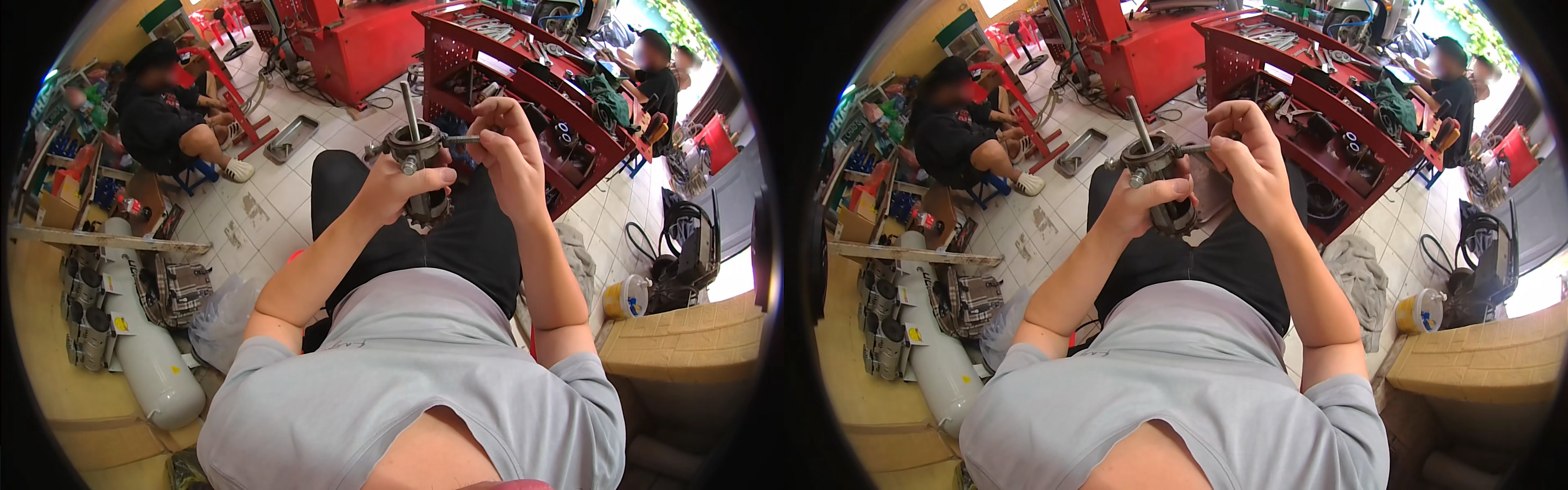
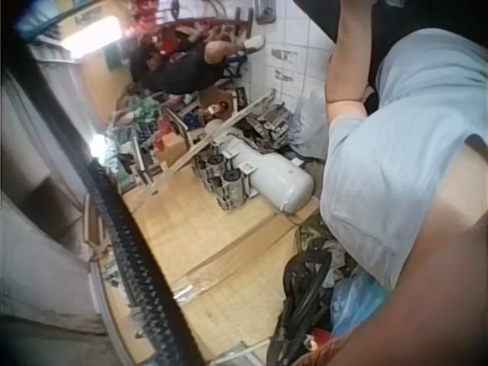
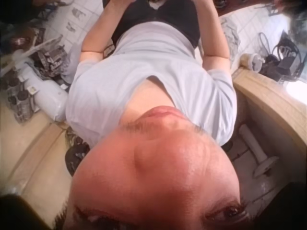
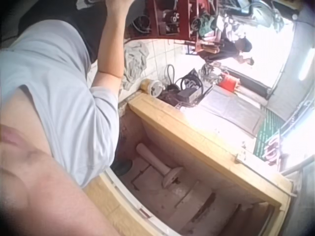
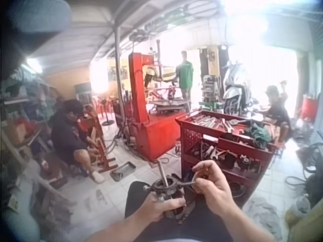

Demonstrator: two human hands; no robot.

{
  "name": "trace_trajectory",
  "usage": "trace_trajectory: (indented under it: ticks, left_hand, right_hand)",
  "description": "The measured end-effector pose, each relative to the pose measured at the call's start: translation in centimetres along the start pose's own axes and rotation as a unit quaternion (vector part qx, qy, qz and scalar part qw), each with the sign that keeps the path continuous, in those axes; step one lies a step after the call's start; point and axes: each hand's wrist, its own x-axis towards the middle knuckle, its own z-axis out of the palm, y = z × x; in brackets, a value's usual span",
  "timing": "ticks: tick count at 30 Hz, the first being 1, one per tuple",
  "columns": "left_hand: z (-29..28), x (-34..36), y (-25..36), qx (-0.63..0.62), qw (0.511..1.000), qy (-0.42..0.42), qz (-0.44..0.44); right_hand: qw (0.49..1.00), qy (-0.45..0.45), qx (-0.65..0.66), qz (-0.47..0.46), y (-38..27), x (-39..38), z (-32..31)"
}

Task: The person sits on a low stool in a workshop and uses a small wrench to tighten bolts on a cylindrical mechanical component held in their lap. They repeatedly adjust the component's position and rotate the wrench to secure the fasteners.

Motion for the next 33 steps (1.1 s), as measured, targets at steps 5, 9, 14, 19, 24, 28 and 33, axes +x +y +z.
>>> trace_trajectory:
  ticks: [5, 9, 14, 19, 24, 28, 33]
  left_hand:
    - [0.1, 0.2, -0.1, 0.024, 0.999, 0.012, 0.033]
    - [-0.4, 0.3, 0.2, 0.046, 0.997, 0.023, 0.063]
    - [-0.4, 0.4, 0.2, 0.119, 0.987, 0.065, 0.087]
    - [-0.4, 0.3, 0.4, 0.150, 0.984, 0.063, 0.072]
    - [-0.7, 0.3, 0.3, 0.148, 0.984, 0.057, 0.087]
    - [-0.1, 0.3, 0.7, 0.041, 0.997, 0.043, 0.051]
    - [-0.7, 0.4, 0.8, -0.088, 0.994, -0.040, -0.046]
  right_hand:
    - [0.999, -0.009, -0.024, 0.037, 0.9, 0.0, -1.0]
    - [0.993, -0.057, -0.050, 0.092, 0.9, 0.3, -1.6]
    - [0.990, -0.033, -0.105, 0.087, 0.5, 0.1, -1.1]
    - [0.986, -0.008, -0.152, 0.061, 0.5, -0.1, -0.3]
    - [0.995, -0.015, -0.082, 0.054, 1.0, -0.3, -0.1]
    - [0.994, -0.022, -0.102, 0.015, 0.9, -0.2, 0.1]
    - [0.990, -0.012, -0.132, -0.043, 1.7, -0.6, -0.1]
